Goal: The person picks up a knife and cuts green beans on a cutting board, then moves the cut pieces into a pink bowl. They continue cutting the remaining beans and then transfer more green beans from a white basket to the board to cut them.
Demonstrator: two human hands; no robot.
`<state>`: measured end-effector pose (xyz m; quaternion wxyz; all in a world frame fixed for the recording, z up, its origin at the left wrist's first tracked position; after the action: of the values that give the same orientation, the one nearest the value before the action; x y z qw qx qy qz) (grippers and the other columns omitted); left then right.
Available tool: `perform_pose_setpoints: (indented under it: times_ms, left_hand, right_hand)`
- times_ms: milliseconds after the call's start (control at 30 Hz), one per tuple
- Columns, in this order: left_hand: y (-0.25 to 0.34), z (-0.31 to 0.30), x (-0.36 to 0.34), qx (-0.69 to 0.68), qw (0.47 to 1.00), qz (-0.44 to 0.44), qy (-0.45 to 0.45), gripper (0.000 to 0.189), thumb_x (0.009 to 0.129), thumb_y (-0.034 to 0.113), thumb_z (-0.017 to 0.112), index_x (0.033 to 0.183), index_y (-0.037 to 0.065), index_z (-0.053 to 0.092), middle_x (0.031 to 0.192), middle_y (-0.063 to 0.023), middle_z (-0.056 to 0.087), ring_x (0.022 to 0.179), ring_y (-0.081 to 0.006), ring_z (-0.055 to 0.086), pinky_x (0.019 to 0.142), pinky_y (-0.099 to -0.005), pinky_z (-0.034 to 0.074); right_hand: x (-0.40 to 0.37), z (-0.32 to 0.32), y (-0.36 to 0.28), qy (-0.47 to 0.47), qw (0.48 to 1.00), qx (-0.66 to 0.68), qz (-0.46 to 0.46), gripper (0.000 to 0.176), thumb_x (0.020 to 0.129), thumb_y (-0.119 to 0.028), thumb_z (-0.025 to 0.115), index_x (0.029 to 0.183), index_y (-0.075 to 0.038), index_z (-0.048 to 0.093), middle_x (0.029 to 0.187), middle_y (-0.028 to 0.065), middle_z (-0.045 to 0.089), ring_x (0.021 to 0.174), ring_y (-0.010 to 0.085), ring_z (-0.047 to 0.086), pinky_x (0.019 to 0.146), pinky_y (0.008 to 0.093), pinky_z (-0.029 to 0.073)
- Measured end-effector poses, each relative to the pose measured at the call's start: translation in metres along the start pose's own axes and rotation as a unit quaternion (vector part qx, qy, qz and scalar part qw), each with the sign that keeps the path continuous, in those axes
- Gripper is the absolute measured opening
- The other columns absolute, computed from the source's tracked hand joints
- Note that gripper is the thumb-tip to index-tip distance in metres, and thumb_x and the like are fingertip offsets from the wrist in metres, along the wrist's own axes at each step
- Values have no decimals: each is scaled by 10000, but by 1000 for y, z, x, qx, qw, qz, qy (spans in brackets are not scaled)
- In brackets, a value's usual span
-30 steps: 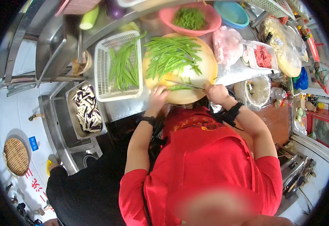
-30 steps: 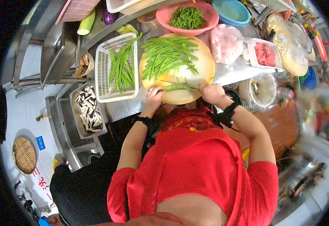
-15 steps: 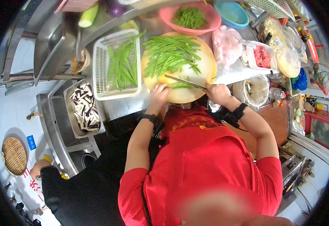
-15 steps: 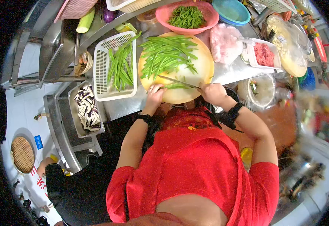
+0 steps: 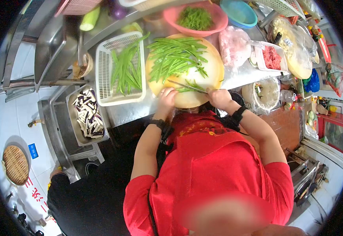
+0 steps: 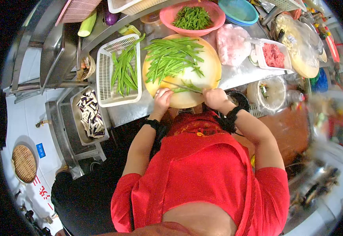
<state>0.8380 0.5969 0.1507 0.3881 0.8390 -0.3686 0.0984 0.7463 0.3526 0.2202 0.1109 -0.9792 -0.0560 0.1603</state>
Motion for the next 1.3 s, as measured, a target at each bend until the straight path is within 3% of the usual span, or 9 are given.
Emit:
perform_pose_setpoints:
  times_ms: [200,267,367,500,633,900,1067,1300]
  left_hand:
    - [2,-7,3,23,1000,5,4,121,725,50,624,841,73,652,935,-65,589,885,-272,547,802,-373,433]
    - [3,-18,-1,86,995,-31,44,119,721,67,637,837,86,653,943,-48,586,908,-263,539,827,-369,421]
    - [-7,-23,-7,121,992,-10,39,106,727,72,634,831,89,654,947,-38,589,925,-256,533,846,-367,412]
    - [-3,-23,-7,104,994,-23,8,98,731,66,626,822,90,654,940,-38,593,917,-260,535,840,-365,416]
    - [-6,-20,-7,86,996,-8,12,88,734,55,614,808,87,649,925,-43,597,912,-264,536,835,-361,419]
    - [6,-16,5,79,997,16,4,102,720,98,646,820,77,641,924,-62,598,911,-278,543,828,-378,419]
    - [4,-17,13,88,994,-47,-33,237,701,153,683,923,88,630,1015,-66,578,970,-290,523,878,-415,394]
    - [1,-12,17,81,995,-44,-23,197,690,124,692,880,88,651,941,-50,592,918,-275,542,827,-387,429]
  right_hand:
    - [4,-5,8,24,999,19,11,267,883,-311,465,920,-55,530,655,142,630,605,328,629,551,437,499]
    - [3,-4,12,12,1000,14,18,274,887,-323,461,909,-61,537,643,148,624,607,336,626,563,452,495]
    - [-2,-12,13,37,999,21,1,279,889,-329,462,894,-62,544,627,148,615,598,323,626,543,441,492]
    - [-5,-19,3,56,998,18,-24,267,888,-309,473,893,-50,541,633,141,614,592,294,629,506,410,491]
    - [9,-4,-4,7,1000,-25,-18,270,889,-309,467,922,-48,530,689,132,632,622,298,634,522,413,494]
    - [-2,-9,4,16,1000,19,8,281,895,-317,454,926,-48,530,671,152,630,615,322,631,546,433,497]
    - [4,3,3,32,999,16,22,267,885,-307,465,913,-49,527,646,158,627,592,321,630,532,434,496]
    - [6,9,6,39,999,22,27,244,870,-294,483,900,-58,533,618,146,618,576,326,625,524,436,496]
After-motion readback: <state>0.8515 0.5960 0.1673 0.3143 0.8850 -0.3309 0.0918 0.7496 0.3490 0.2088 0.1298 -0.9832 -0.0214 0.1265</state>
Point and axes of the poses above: each hand's wrist, its own x-axis towards the middle knuckle, its own z-axis out of the palm, y = z × x, the point moved 1 cm from there along x, towards the middle knuckle
